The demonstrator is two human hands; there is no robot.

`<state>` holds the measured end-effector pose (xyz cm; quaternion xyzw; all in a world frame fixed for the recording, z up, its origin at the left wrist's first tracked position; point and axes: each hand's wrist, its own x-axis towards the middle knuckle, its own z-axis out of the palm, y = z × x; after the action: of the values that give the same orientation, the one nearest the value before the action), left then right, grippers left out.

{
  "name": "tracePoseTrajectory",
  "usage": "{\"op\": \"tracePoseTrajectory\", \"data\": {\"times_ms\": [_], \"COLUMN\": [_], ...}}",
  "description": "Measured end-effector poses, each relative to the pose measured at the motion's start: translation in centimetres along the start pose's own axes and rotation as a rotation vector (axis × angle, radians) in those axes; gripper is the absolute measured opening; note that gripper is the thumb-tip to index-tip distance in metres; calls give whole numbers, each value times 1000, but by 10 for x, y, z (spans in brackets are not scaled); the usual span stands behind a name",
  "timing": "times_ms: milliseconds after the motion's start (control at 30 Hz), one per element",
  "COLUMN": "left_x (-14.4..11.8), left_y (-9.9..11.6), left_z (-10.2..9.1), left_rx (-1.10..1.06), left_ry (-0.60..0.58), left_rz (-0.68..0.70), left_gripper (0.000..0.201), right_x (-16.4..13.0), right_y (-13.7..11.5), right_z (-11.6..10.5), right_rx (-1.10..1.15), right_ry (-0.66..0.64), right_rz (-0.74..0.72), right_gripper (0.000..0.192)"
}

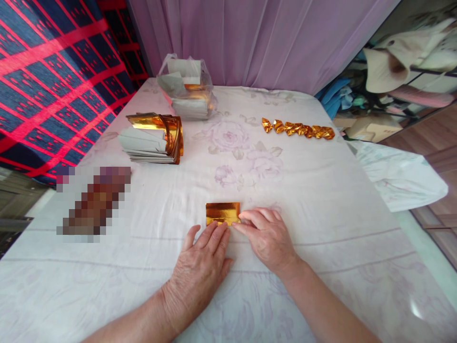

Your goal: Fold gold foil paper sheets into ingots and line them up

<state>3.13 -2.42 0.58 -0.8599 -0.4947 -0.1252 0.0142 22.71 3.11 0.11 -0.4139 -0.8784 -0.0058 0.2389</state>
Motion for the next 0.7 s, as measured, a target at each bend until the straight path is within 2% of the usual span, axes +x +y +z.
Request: {"op": "tracePoseTrajectory", "data": {"times_ms": [333, 467, 533, 600, 667, 700], "left_x": [3, 3, 3, 2, 1, 1], "left_y": [-2, -3, -3, -4, -4, -4], "left_z": [-3, -3, -2, 0, 1, 2], "left_rx": [-3, -5, -7, -9, -5, -1], "left_ry": [27, 32, 29, 20, 11, 8], "left_rz": [22, 33, 35, 38, 41, 42], "left_gripper": [41, 40, 40, 39, 39, 40], "right_x": [-7, -9, -5, 3, 14, 19], "right_y": [12, 18, 16, 8, -2, -6], "right_z": [-7, -10, -12, -13, -13, -11], "right_rx": [-6, 108, 233, 362, 483, 527], "right_ry": [0, 67, 129, 163, 129, 90], "right_rz": [-13, 18, 110, 281, 470, 518], "right_gripper": [22, 29, 29, 23, 15, 12]}}
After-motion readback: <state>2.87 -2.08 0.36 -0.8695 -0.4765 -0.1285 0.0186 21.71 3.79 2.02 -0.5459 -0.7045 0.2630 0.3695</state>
